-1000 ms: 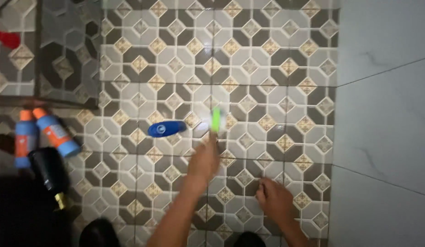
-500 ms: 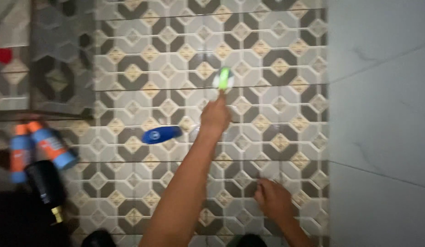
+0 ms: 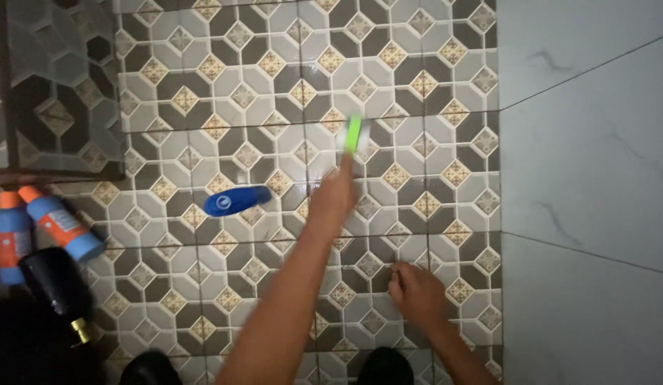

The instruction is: Scrubbing floor tiles in a bathroom using a brush and cleaning liquid.

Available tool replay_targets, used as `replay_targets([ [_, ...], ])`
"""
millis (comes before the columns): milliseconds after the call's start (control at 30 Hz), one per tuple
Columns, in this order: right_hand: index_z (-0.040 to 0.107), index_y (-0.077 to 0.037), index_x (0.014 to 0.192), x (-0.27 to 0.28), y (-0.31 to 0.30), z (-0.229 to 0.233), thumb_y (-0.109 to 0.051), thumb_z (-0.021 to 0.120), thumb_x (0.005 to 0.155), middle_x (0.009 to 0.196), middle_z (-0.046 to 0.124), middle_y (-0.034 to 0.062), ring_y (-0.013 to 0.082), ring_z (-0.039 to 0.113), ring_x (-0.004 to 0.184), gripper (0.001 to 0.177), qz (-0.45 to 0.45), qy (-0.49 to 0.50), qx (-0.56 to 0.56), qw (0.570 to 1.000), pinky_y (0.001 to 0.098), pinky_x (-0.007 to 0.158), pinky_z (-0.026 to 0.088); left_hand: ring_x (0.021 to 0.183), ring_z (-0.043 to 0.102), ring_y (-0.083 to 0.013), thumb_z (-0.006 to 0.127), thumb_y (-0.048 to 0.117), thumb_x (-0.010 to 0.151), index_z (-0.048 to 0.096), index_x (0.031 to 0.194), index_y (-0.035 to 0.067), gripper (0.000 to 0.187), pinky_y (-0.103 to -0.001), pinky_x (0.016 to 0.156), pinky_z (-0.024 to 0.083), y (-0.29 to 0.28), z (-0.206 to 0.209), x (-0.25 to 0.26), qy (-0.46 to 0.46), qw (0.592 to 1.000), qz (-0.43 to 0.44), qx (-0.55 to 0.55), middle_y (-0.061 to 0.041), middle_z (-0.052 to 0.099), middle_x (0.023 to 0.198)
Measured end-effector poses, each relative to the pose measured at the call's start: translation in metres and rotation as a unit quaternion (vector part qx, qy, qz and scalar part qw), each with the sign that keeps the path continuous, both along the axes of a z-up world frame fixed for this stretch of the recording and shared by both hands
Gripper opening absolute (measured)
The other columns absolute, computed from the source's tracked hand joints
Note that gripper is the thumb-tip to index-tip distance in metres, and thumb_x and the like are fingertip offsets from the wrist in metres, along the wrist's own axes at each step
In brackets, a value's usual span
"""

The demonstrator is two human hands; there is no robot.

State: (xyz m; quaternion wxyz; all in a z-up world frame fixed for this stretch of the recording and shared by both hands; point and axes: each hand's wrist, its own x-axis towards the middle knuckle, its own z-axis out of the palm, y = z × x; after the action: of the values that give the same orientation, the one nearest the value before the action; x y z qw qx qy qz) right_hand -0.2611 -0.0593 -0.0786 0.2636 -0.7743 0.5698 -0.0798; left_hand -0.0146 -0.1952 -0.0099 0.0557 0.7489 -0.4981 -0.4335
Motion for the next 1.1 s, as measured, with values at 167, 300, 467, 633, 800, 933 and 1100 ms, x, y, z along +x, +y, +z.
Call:
replay_targets([
  [167, 0.066, -0.015, 0.107, -0.007, -0.002, -0.001, -0.024, 0.068, 0.083, 0.080, 0.074, 0.0013, 0.0238, 0.069, 0.065, 0.026, 0.018, -0.010, 0.014, 1.000, 0.0380, 0.061, 0.050, 0.075, 0.068, -0.0393, 0.050, 0.008, 0.096, 0.032, 0.155, 0.010, 0.061, -0.055, 0.067, 0.055, -0.016, -0.001, -0.001, -0.025, 0.998, -0.015, -0.053, -0.022, 0.064, 0.090],
  [300, 0.068, -0.014, 0.107, -0.002, -0.002, 0.000, -0.024, 0.068, 0.083, 0.078, 0.073, 0.0053, 0.0283, 0.066, 0.064, 0.026, 0.001, 0.019, -0.020, 1.000, 0.0415, 0.059, 0.048, 0.070, 0.066, -0.0427, 0.046, 0.011, 0.095, 0.038, 0.146, 0.013, 0.051, -0.060, 0.062, 0.046, 0.147, -0.002, -0.011, -0.001, 0.999, -0.042, -0.017, -0.021, 0.065, 0.079],
  [467, 0.066, -0.013, 0.104, 0.003, -0.003, 0.010, -0.021, 0.067, 0.081, 0.076, 0.072, 0.0018, 0.0264, 0.065, 0.064, 0.024, 0.000, -0.012, -0.028, 1.000, 0.0393, 0.059, 0.048, 0.058, 0.059, -0.0334, 0.044, 0.015, 0.101, 0.032, 0.155, 0.016, 0.056, -0.054, 0.055, 0.044, 0.202, 0.002, -0.007, 0.021, 1.000, 0.009, -0.004, -0.014, 0.064, 0.076],
  [633, 0.067, -0.012, 0.108, -0.002, -0.002, -0.004, -0.023, 0.067, 0.081, 0.081, 0.073, 0.0037, 0.0276, 0.067, 0.068, 0.028, 0.009, 0.002, 0.006, 1.000, 0.0401, 0.063, 0.050, 0.078, 0.067, -0.0360, 0.038, 0.025, 0.099, 0.047, 0.146, 0.012, 0.049, -0.050, 0.068, 0.053, -0.004, -0.035, 0.020, 0.034, 0.998, 0.044, -0.041, -0.019, 0.069, 0.089],
  [800, 0.068, -0.012, 0.113, -0.002, -0.004, 0.006, -0.022, 0.068, 0.085, 0.078, 0.072, 0.0034, 0.0239, 0.063, 0.062, 0.030, 0.023, -0.036, -0.012, 0.999, 0.0367, 0.060, 0.047, 0.092, 0.070, -0.0414, 0.057, 0.013, 0.096, 0.031, 0.155, 0.005, 0.065, -0.053, 0.080, 0.056, -0.001, 0.012, 0.009, -0.008, 1.000, 0.020, -0.020, -0.024, 0.068, 0.104],
  [933, 0.069, -0.014, 0.107, -0.004, 0.002, 0.007, -0.023, 0.068, 0.084, 0.074, 0.071, 0.0031, 0.0227, 0.064, 0.061, 0.025, 0.005, 0.017, 0.015, 1.000, 0.0361, 0.058, 0.048, 0.077, 0.066, -0.0312, 0.049, 0.005, 0.095, 0.033, 0.152, 0.013, 0.059, -0.048, 0.068, 0.053, 0.158, 0.018, -0.009, 0.044, 0.999, 0.019, 0.009, -0.014, 0.064, 0.095],
  [1100, 0.070, -0.014, 0.106, -0.002, 0.001, 0.004, -0.024, 0.068, 0.083, 0.078, 0.073, 0.0052, 0.0286, 0.066, 0.066, 0.025, 0.004, -0.002, -0.021, 1.000, 0.0399, 0.060, 0.050, 0.064, 0.067, -0.0415, 0.051, 0.019, 0.096, 0.035, 0.156, 0.022, 0.062, -0.056, 0.060, 0.048, 0.194, -0.010, -0.009, -0.005, 0.997, 0.019, 0.076, -0.020, 0.071, 0.078],
])
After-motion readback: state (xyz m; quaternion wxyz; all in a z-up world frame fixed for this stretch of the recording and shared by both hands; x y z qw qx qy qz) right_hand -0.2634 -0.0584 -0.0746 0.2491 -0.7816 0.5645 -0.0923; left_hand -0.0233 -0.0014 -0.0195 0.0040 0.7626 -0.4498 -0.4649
